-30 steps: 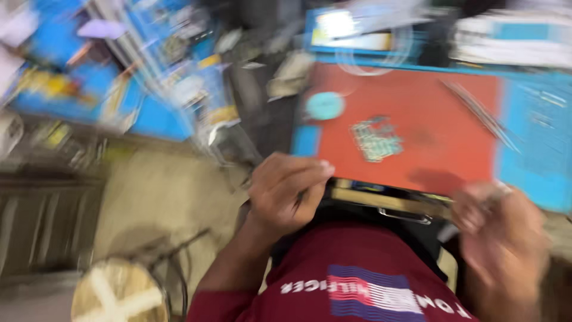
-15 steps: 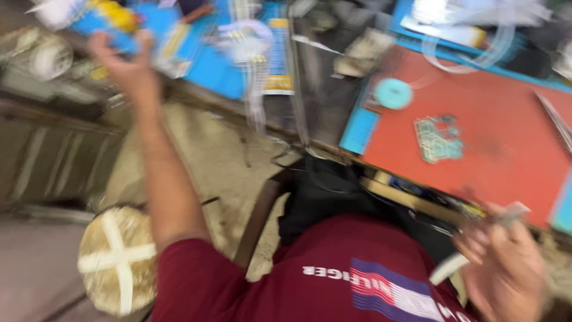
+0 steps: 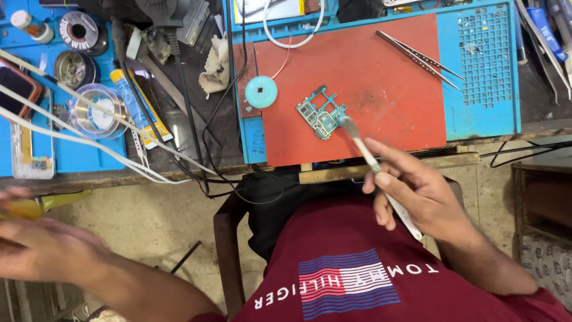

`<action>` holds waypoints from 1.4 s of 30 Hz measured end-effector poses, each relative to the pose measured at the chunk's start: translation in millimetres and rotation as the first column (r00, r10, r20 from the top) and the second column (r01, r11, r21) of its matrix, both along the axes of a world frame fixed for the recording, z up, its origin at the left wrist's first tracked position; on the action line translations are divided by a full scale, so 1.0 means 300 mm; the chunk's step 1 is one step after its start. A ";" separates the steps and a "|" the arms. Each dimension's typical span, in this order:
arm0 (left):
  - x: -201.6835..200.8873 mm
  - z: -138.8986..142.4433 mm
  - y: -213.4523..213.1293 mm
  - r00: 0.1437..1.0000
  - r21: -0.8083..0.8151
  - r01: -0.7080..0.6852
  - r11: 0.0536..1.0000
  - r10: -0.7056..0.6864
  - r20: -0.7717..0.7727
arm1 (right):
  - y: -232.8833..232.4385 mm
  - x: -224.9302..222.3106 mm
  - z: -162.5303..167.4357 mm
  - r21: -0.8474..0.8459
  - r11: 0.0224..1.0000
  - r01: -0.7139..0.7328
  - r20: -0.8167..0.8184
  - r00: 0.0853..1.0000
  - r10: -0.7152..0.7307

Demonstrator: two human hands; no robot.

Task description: The person solders a small circuit board using a soldering iron and solder wire, then applies flux and scrubs the board with a toothbrush. The board is handled and repositioned multiple times during the process.

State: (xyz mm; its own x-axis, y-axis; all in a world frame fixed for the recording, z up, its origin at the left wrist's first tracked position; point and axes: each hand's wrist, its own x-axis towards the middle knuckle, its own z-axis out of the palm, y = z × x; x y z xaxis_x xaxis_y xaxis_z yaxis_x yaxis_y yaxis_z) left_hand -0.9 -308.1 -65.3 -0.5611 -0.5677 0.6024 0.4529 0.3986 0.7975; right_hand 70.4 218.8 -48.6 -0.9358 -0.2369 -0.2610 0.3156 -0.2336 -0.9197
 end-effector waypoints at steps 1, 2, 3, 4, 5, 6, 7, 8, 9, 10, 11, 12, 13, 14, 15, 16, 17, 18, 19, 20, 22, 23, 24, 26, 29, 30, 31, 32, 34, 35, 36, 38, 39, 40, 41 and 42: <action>0.029 0.004 0.088 0.990 0.054 0.123 0.991 -0.119 -0.081 | -0.022 -0.017 0.005 0.042 0.999 -0.006 0.001 1.000 0.005; 0.059 0.003 0.189 0.961 0.088 0.251 0.964 -0.237 -0.144 | -0.043 -0.031 0.007 0.082 0.997 -0.012 0.005 1.000 0.012; 0.085 0.002 0.293 0.960 0.173 0.264 0.949 -0.242 -0.139 | -0.060 -0.042 0.010 0.094 0.996 -0.003 0.019 1.000 0.001; 0.091 0.001 0.391 0.962 0.127 0.273 0.954 -0.266 -0.067 | -0.073 -0.050 0.012 0.108 0.994 0.006 0.032 0.999 -0.009; 0.106 0.012 0.470 0.955 0.049 0.295 0.954 -0.296 0.022 | -0.081 -0.055 0.014 0.123 0.992 0.013 0.043 0.999 -0.018; 0.118 0.021 0.546 0.942 -0.035 0.322 0.946 -0.317 0.110 | -0.086 -0.058 0.017 0.114 0.993 0.020 0.047 0.999 -0.026; 0.131 0.028 0.619 0.925 -0.121 0.353 0.928 -0.327 0.192 | -0.088 -0.061 0.020 0.106 0.994 0.026 0.051 0.998 -0.031; 0.136 0.047 0.659 0.898 -0.128 0.365 0.922 -0.313 0.310 | -0.088 -0.063 0.022 0.097 0.995 0.031 0.056 0.998 -0.037; 0.120 0.061 0.683 0.876 -0.175 0.421 0.890 -0.349 0.332 | -0.088 -0.064 0.023 0.115 0.993 0.026 0.039 0.999 -0.031; 0.099 0.072 0.701 0.852 -0.219 0.475 0.852 -0.384 0.355 | -0.087 -0.065 0.024 0.134 0.991 0.021 0.024 0.999 -0.025; 0.084 0.084 0.715 0.862 -0.308 0.477 0.823 -0.369 0.348 | -0.086 -0.065 0.023 0.152 0.988 0.016 0.008 1.000 -0.017; 0.067 0.094 0.724 0.871 -0.394 0.473 0.788 -0.353 0.340 | -0.086 -0.066 0.021 0.159 0.987 0.016 -0.003 1.000 -0.015; 0.053 0.104 0.730 0.881 -0.477 0.466 0.746 -0.338 0.332 | -0.087 -0.066 0.018 0.165 0.986 0.015 -0.014 1.000 -0.013; 0.039 0.113 0.733 0.882 -0.507 0.466 0.725 -0.334 0.334 | -0.088 -0.066 0.014 0.170 0.985 0.014 -0.023 1.000 -0.010; 0.026 0.122 0.734 0.883 -0.538 0.466 0.702 -0.330 0.334 | -0.089 -0.066 0.010 0.163 0.986 0.017 -0.036 0.999 -0.011; 0.015 0.130 0.736 0.885 -0.569 0.465 0.679 -0.327 0.333 | -0.090 -0.066 0.006 0.157 0.987 0.021 -0.050 0.999 -0.013; 0.007 0.138 0.738 0.884 -0.579 0.467 0.668 -0.330 0.332 | -0.091 -0.066 0.003 0.150 0.988 0.025 -0.063 0.998 -0.016; 0.001 0.146 0.740 0.882 -0.590 0.471 0.656 -0.334 0.332 | -0.091 -0.066 0.000 0.144 0.989 0.022 -0.061 0.998 -0.013; -0.005 0.154 0.742 0.880 -0.600 0.474 0.645 -0.338 0.332 | -0.091 -0.067 -0.003 0.138 0.990 0.019 -0.059 0.998 -0.011; -0.010 0.161 0.744 0.877 -0.609 0.481 0.630 -0.343 0.338 | -0.091 -0.068 -0.005 0.132 0.991 0.016 -0.056 0.998 -0.009; -0.017 0.176 0.745 0.869 -0.627 0.495 0.601 -0.350 0.351 | -0.092 -0.069 -0.008 0.137 0.990 0.015 -0.048 0.999 -0.009; -0.020 0.182 0.744 0.869 -0.639 0.495 0.589 -0.349 0.352 | -0.092 -0.069 -0.010 0.140 0.990 0.014 -0.044 0.999 -0.008; -0.022 0.187 0.744 0.868 -0.650 0.496 0.576 -0.349 0.353 | -0.093 -0.069 -0.011 0.145 0.989 0.015 -0.041 0.999 -0.010; -0.026 0.195 0.743 0.869 -0.670 0.493 0.554 -0.346 0.353 | -0.094 -0.069 -0.014 0.158 0.987 0.018 -0.036 0.999 -0.012; -0.032 0.206 0.742 0.869 -0.691 0.493 0.529 -0.346 0.355 | -0.095 -0.069 -0.018 0.163 0.986 0.011 -0.034 0.999 -0.006; -0.035 0.209 0.741 0.867 -0.693 0.496 0.523 -0.348 0.358 | -0.096 -0.069 -0.019 0.156 0.988 0.012 -0.022 1.000 -0.008; -0.038 0.213 0.742 0.865 -0.697 0.498 0.517 -0.351 0.358 | -0.096 -0.069 -0.019 0.150 0.989 0.014 -0.013 1.000 -0.012; -0.041 0.218 0.743 0.865 -0.698 0.498 0.514 -0.345 0.364 | -0.095 -0.071 -0.019 0.145 0.989 0.019 -0.009 1.000 -0.018; -0.046 0.227 0.748 0.865 -0.703 0.499 0.507 -0.338 0.370 | -0.094 -0.073 -0.018 0.132 0.991 0.021 -0.004 1.000 -0.021; -0.048 0.232 0.750 0.863 -0.699 0.503 0.509 -0.338 0.375 | -0.093 -0.074 -0.017 0.126 0.992 0.023 0.003 1.000 -0.024; -0.048 0.236 0.754 0.860 -0.694 0.509 0.510 -0.338 0.382 | -0.092 -0.075 -0.016 0.129 0.991 0.022 0.002 1.000 -0.022; -0.049 0.243 0.759 0.857 -0.688 0.514 0.513 -0.342 0.385 | -0.091 -0.075 -0.015 0.133 0.991 0.018 0.004 1.000 -0.019; -0.049 0.245 0.762 0.858 -0.686 0.513 0.516 -0.345 0.381 | -0.090 -0.075 -0.015 0.131 0.991 0.018 0.000 1.000 -0.018; -0.048 0.247 0.763 0.858 -0.684 0.512 0.519 -0.348 0.379 | -0.089 -0.074 -0.015 0.130 0.991 0.017 -0.002 1.000 -0.017; -0.049 0.248 0.762 0.852 -0.683 0.522 0.511 -0.352 0.388 | -0.088 -0.073 -0.016 0.127 0.992 0.013 -0.001 1.000 -0.013; -0.047 0.250 0.760 0.845 -0.681 0.533 0.503 -0.354 0.400 | -0.088 -0.071 -0.017 0.134 0.991 0.014 0.001 1.000 -0.014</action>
